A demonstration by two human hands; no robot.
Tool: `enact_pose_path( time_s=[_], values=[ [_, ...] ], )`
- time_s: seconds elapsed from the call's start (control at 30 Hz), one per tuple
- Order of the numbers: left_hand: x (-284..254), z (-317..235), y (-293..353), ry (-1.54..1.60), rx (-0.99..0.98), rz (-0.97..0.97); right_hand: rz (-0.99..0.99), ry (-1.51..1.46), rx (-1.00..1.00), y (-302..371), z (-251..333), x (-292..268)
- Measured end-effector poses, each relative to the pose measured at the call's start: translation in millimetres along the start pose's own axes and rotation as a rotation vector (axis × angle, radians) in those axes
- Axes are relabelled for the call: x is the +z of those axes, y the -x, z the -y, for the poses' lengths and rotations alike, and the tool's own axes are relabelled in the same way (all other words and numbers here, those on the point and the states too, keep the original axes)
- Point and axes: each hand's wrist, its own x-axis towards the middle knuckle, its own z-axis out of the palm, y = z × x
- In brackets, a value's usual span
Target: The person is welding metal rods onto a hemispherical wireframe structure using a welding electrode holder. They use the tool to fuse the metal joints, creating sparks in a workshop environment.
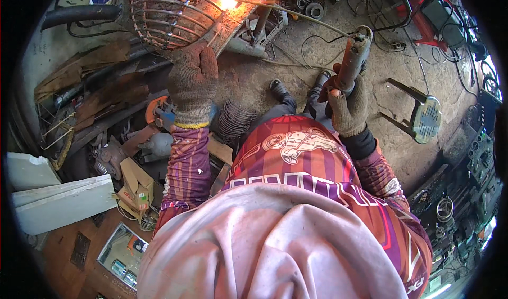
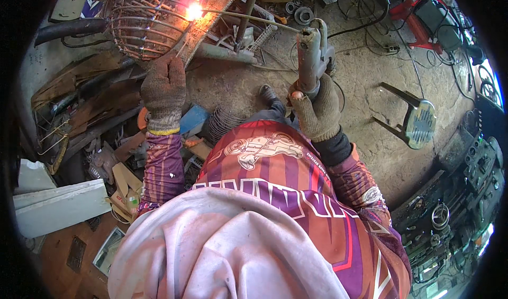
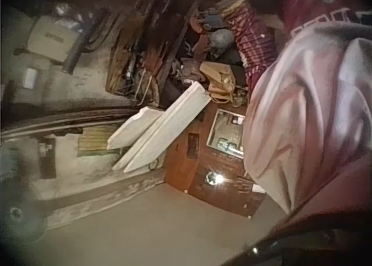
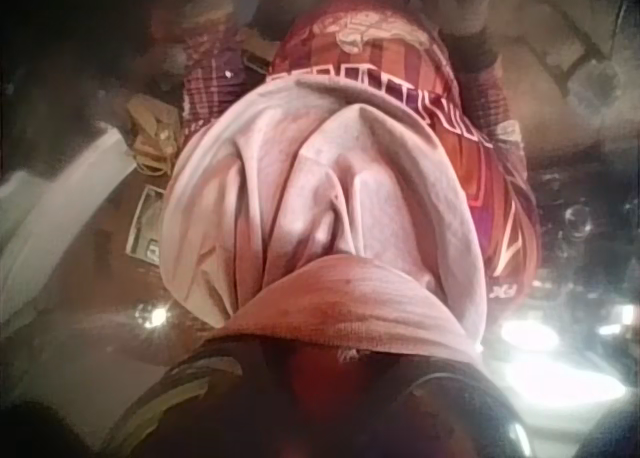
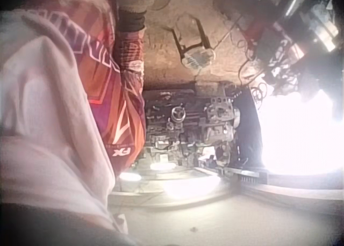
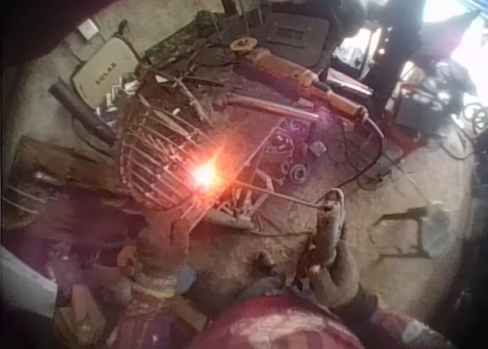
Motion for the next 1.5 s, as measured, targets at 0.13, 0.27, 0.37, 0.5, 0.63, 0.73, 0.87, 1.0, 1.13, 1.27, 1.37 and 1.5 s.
enact_pose_path(
  time_s=[0.13,0.27,0.37,0.5,0.63,0.73,0.87,1.0,1.13,1.27,1.37,1.5],
  values=[
    [1.0,0.8,0.7,-0.003,-0.015,0.030,-0.008,-0.019,-0.009,-0.1,-1.2,0.8],
    [-1.5,-2.7,-0.4,-0.003,-0.018,0.017,-0.027,-0.013,-0.043,-1.4,-1.7,3.9],
    [-1.3,-2.7,-0.3,0.001,-0.022,0.027,-0.020,0.026,-0.047,-1.2,-2.8,1.5],
    [-1.4,2.7,1.1,-0.057,0.026,0.052,-0.007,0.040,-0.048,-1.7,4.4,2.3],
    [-3.0,13.4,1.7,-0.537,0.498,0.092,0.069,-0.028,-0.038,-3.5,12.1,1.8],
    [1.9,11.6,1.5,-0.172,0.285,-0.014,0.024,-0.113,-0.064,-3.6,18.5,6.9],
    [-4.1,-4.6,-3.0,0.060,-0.005,0.051,-0.027,-0.063,-0.138,-0.3,13.7,0.9],
    [-2.8,-4.7,-5.1,0.087,-0.080,0.101,0.000,-0.065,-0.142,2.1,11.9,-2.1],
    [2.9,-3.9,-1.6,0.072,-0.028,0.000,0.009,0.125,-0.219,9.4,-1.2,-14.0],
    [8.0,1.1,1.4,0.020,0.011,-0.078,0.092,0.312,-0.126,14.3,4.0,-13.7],
    [6.2,-1.7,0.6,0.009,0.010,-0.087,0.129,0.406,-0.291,10.4,4.0,-12.6],
    [7.6,-1.9,0.2,0.056,0.008,-0.116,0.090,0.511,-0.205,12.8,16.7,1.1]
  ],
)
